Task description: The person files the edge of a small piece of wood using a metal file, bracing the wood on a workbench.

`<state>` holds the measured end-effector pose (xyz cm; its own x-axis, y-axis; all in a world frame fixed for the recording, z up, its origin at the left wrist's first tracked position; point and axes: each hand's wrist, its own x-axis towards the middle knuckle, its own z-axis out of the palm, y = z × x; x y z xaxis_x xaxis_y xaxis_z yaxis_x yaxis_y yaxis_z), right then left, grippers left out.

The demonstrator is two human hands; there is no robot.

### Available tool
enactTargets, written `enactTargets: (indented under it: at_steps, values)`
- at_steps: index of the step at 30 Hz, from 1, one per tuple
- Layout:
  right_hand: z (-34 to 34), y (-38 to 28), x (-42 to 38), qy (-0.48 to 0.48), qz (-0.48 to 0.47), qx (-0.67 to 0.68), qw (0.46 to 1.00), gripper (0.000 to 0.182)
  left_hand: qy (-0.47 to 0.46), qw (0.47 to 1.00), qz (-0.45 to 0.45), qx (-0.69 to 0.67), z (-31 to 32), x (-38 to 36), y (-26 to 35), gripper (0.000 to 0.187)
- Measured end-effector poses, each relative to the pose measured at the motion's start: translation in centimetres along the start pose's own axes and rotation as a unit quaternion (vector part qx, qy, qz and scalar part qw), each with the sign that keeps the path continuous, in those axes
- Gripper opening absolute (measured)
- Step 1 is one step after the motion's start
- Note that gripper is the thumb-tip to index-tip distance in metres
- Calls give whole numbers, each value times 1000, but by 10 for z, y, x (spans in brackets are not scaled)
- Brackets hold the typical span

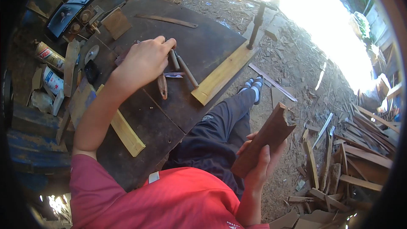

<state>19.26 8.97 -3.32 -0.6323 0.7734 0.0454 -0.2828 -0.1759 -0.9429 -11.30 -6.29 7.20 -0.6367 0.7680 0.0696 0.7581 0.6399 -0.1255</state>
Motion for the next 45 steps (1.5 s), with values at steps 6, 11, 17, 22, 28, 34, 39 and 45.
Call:
enactTargets:
  at_steps: [6,11,17,22,28,34,39,45]
  values:
    - [2,0,0,-3,15,1,1000,56,83,982,166,-33,5,-3,-15,26]
    - [5,2,-2,-9,26,10,1000,56,74,977,198,-8,9,9,-19,23]
    - [3,1,-4,-7,33,13,999,57,94,952,288,36,12,23,-33,25]
    - [1,0,-4,-5,41,8,999,58,153,945,288,-5,-4,15,-22,24]
    - [0,4,-1,-10,48,11,999,58,192,877,427,-105,-10,-34,52,20]
    - [-2,4,-2,-12,47,5,999,57,206,849,484,-42,9,-64,79,21]
    - [-4,4,-1,-7,49,8,999,58,175,888,425,-29,12,-68,64,20]
    - [-1,6,-1,-22,55,7,998,60,208,893,399,-32,10,-69,65,12]
